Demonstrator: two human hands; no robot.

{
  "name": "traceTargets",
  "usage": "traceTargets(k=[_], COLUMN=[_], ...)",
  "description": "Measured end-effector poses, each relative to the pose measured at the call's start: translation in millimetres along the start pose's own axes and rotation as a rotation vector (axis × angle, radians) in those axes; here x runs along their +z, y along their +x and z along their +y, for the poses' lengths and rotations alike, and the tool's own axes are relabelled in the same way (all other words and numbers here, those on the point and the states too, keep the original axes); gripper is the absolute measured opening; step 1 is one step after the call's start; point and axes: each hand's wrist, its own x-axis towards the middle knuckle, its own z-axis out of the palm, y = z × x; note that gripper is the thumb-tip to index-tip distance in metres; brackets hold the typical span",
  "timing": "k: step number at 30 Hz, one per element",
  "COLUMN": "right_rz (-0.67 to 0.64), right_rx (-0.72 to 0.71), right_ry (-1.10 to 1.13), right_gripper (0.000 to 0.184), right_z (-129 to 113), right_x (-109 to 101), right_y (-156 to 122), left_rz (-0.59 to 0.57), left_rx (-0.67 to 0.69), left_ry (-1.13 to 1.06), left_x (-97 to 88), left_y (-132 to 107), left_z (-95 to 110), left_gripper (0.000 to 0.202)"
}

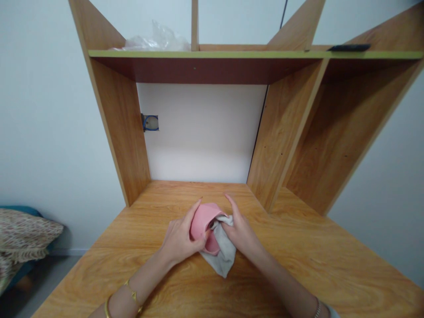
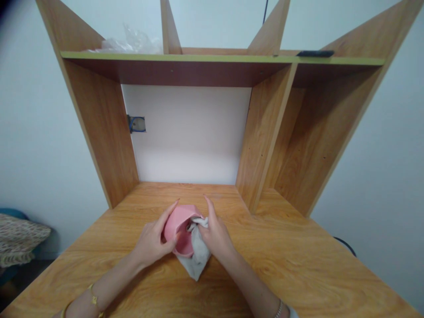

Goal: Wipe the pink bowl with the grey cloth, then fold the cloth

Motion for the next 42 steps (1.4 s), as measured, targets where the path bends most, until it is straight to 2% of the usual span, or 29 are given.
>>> traceTargets(k=[3,5,10,13,16,20,25,32,37,40,42], right_rz=[0.063,0.119,0.212,0.184,0.133,0.165,0.154,0.078,0.009,-0.034,-0.045], right_rx=[0.025,0.04,0.021,0.033,0.062,0.078,0.108,0.055,0.01,-0.044,-0.056], right_ry=[0.121,0.222,0.425,0.437,0.441,0.307,0.09,-0.173,-0.361,-0.379,-0.31], right_gripper=[0.07,0.069,0.06,0.05,0.049,0.057,0.074,0.076,0.072,0.071,0.071], right_z=[3.0,6.1,13.7,17.5,21.6,26.1,19.7,3.5,-5.2,-5.4,-2.4], right_x=[2.2,4.4,12.9,20.4,25.8,23.7,9.4,-2.5,-2.6,-2.0,-1.1], right_y=[2.7,5.3,10.2,10.5,10.1,11.7,13.8,7.5,0.2,-3.2,-3.7], left_rz=[0.037,0.041,-0.012,-0.032,-0.017,0.001,0.025,-0.049,-0.051,-0.05,-0.044], left_rx=[-0.01,-0.024,-0.054,-0.028,-0.012,-0.019,0.025,0.015,0.069,0.078,0.062], left_ry=[-0.118,-0.181,-0.288,-0.344,-0.342,-0.267,-0.141,0.097,0.091,0.085,0.056], left_x=[1.0,4.0,15.2,17.9,16.9,13.8,10.1,7.2,1.2,0.2,0.9], left_y=[2.0,2.4,-0.8,-3.0,-3.5,-2.8,-2.9,-2.1,-0.5,-0.7,-0.3], left_z=[-2.4,-2.4,4.0,6.7,7.0,8.5,11.2,3.7,-1.6,-3.6,-4.6], left_gripper=[0.069,0.076,0.09,0.087,0.085,0.084,0.085,0.083,0.077,0.075,0.072])
